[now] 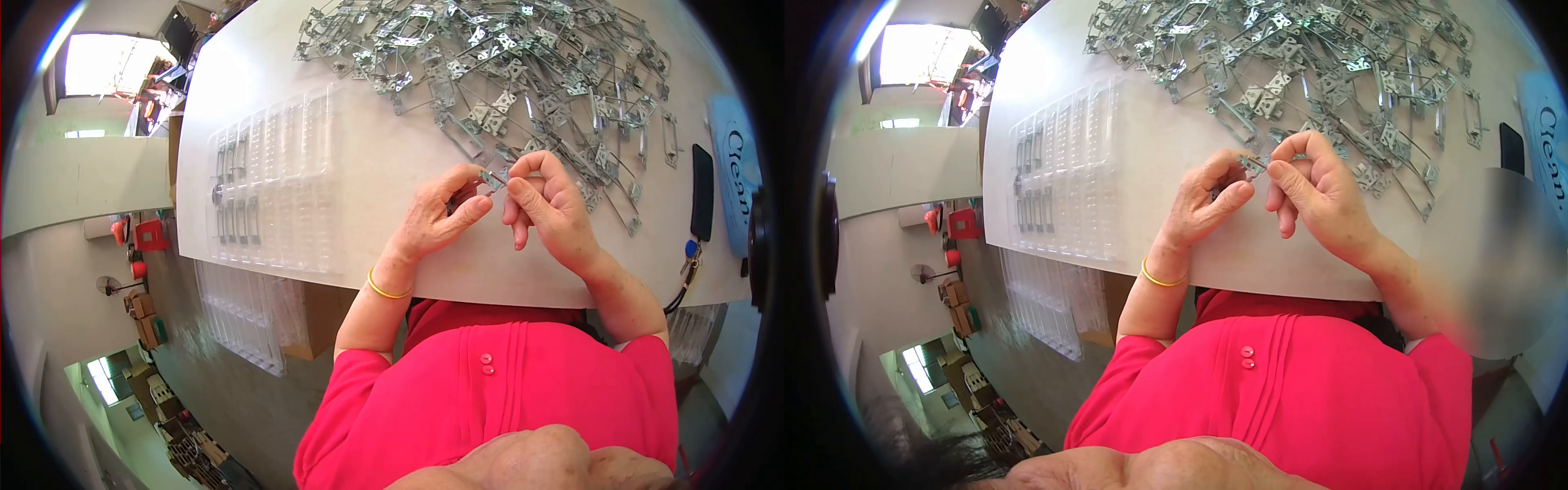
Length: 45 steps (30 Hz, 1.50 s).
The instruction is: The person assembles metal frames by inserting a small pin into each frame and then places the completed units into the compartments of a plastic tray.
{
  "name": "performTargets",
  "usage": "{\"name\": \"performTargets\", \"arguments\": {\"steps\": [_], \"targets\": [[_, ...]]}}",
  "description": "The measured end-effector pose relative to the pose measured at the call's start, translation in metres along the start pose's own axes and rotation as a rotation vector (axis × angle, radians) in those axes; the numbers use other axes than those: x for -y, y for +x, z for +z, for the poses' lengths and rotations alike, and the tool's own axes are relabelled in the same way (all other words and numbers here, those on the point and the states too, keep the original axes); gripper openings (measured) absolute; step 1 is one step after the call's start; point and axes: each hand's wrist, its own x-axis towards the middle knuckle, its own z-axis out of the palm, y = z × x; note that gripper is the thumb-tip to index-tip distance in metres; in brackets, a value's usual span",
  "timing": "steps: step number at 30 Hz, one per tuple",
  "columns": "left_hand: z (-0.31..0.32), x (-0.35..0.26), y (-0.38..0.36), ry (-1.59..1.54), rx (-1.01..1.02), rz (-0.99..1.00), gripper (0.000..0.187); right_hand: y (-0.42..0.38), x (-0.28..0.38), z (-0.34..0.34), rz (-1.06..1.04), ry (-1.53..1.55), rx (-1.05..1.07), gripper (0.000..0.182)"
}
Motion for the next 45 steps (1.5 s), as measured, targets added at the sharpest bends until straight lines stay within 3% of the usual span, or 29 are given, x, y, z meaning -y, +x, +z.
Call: {"name": "performTargets", "arguments": {"steps": [6, 7, 12, 15, 18, 22, 23, 24, 26, 28, 30, 32, 37, 40, 43, 45], "targets": [[0.002, 0.001, -0.002, 0.138, 0.028, 0.077, 0.031, 0.002, 0.003, -0.004, 0.094, 0.002, 0.109, 0.02], [0.005, 0.01, 0.0, 0.172, 0.004, 0.175, 0.032, 0.001, 0.002, -0.005, 0.097, -0.049, 0.097, 0.018], [0.006, 0.007, 0.0, 0.26, -0.029, 0.247, 0.036, 0.002, 0.001, -0.005, 0.05, -0.307, 0.027, 0.009], [0.006, 0.006, -0.001, 0.314, -0.01, 0.242, 0.036, 0.004, 0.003, -0.005, -0.291, -0.79, -0.063, 0.006], [0.005, 0.006, -0.003, 0.346, 0.021, 0.249, 0.036, 0.004, 0.01, -0.004, -0.408, -0.905, -0.083, 0.007], [0.005, 0.006, -0.003, 0.334, 0.12, 0.265, 0.037, 0.005, -0.001, -0.021, -0.406, -0.757, -0.163, 0.007], [0.005, 0.006, -0.003, 0.328, 0.124, 0.268, 0.037, 0.004, 0.003, -0.021, -0.315, -0.58, -0.212, 0.007], [0.006, 0.007, -0.003, 0.209, 0.149, 0.238, 0.034, 0.003, 0.005, -0.021, -0.223, -0.403, -0.26, 0.008], [0.007, 0.007, -0.005, 0.077, 0.187, 0.213, 0.032, 0.006, 0.007, -0.017, -0.26, -0.383, -0.283, 0.007], [0.012, 0.006, -0.008, -0.289, 0.076, -0.09, 0.033, 0.003, 0.011, -0.006, -0.403, -0.307, -0.238, 0.005], [0.004, -0.004, -0.002, -0.485, 0.128, -0.227, 0.044, 0.001, 0.007, -0.008, -0.437, -0.27, -0.16, 0.006], [0.0, -0.004, 0.0, -0.629, 0.175, -0.234, 0.053, -0.001, 0.002, -0.007, -0.471, -0.286, -0.093, 0.011], [0.002, -0.004, 0.002, -0.611, 0.215, -0.202, 0.058, 0.0, -0.009, -0.005, -0.612, -0.382, 0.009, 0.017], [0.006, -0.005, 0.001, -0.6, 0.219, -0.186, 0.057, 0.004, -0.016, -0.007, -0.696, -0.541, -0.048, 0.016], [0.008, -0.001, -0.001, -0.6, 0.171, -0.218, 0.055, 0.001, -0.015, -0.01, -0.688, -0.717, -0.071, 0.016], [0.006, -0.004, -0.002, -0.444, 0.117, -0.152, 0.053, 0.0, -0.014, -0.006, -0.616, -0.664, -0.085, 0.015]]}}
